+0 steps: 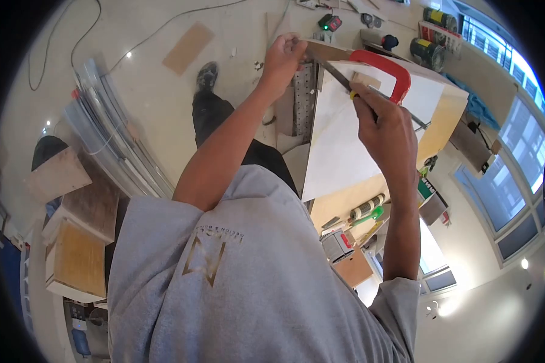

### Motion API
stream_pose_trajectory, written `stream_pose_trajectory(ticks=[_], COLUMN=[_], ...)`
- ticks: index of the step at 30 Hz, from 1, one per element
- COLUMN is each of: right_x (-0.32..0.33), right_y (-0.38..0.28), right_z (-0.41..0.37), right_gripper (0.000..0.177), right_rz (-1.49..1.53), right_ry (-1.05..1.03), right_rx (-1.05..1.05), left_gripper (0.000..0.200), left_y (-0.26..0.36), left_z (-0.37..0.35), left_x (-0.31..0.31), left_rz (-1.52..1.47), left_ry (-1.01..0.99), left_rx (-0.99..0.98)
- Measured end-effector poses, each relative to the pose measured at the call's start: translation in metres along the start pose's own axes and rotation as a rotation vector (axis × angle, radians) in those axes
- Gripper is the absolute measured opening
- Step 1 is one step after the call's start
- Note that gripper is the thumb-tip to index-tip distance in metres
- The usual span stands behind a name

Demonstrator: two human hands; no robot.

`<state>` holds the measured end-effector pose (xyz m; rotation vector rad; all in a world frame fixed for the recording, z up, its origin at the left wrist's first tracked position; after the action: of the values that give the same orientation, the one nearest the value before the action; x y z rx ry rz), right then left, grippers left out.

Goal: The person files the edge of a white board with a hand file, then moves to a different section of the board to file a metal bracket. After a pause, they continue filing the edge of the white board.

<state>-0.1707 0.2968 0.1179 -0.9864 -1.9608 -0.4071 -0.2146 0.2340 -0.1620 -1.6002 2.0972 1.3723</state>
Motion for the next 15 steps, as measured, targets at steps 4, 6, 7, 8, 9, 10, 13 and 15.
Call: stream_pose_trajectory(ticks=[4,6,7,8,9,10,13,15], right_x=[-0.027,-0.030,-0.026,-0.018,-0.010,-0.002,0.018,-0.001], right_y=[0.014,0.013,0.014,0.016,0.015,0.010,0.000,0.011], right_z=[-0.003,0.000,-0.001,-0.002,-0.002,-0.002,0.000,0.007], right_gripper=[0.025,0.025,0.025,0.025,0.025,0.025,0.027,0.027], right_rz=[-0.006,0.019,0.046,0.071,0.097,0.080,0.073,0.095], right_ry=[-0.018,-0.038,-0.037,-0.039,-0.042,-0.053,-0.074,-0.111], right_rx=[-0.006,-0.004,-0.019,-0.034,-0.049,-0.074,-0.130,-0.122], left_gripper=[0.049,0.049,0.049,0.048,0.048,0.049,0.049,0.050], left_y=[-0.027,-0.024,-0.026,-0.026,-0.018,-0.012,-0.007,-0.025], left_z=[0.007,0.005,0.002,-0.004,-0.007,-0.010,-0.012,-0.017], left_x=[0.014,0.021,0.021,0.018,0.012,0.004,-0.009,-0.003], left_rz=[0.091,0.139,0.123,0.105,0.066,0.029,-0.045,-0.017], left_ry=[0.011,0.027,0.029,0.034,0.042,0.049,0.054,0.052], left_rx=[0.043,0.077,0.083,0.092,0.075,0.065,0.041,0.098])
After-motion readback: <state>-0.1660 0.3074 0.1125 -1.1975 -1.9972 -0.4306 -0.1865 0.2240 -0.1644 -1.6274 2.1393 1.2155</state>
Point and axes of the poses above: each hand's wrist, its own z-axis towards the middle knuckle, its own x-axis out of the back of the hand, y = z × x, the point moved 9 cm from there along z, towards the middle knuckle, and after that the axes turned 5 degrees about -y, right-handed, at the moved point
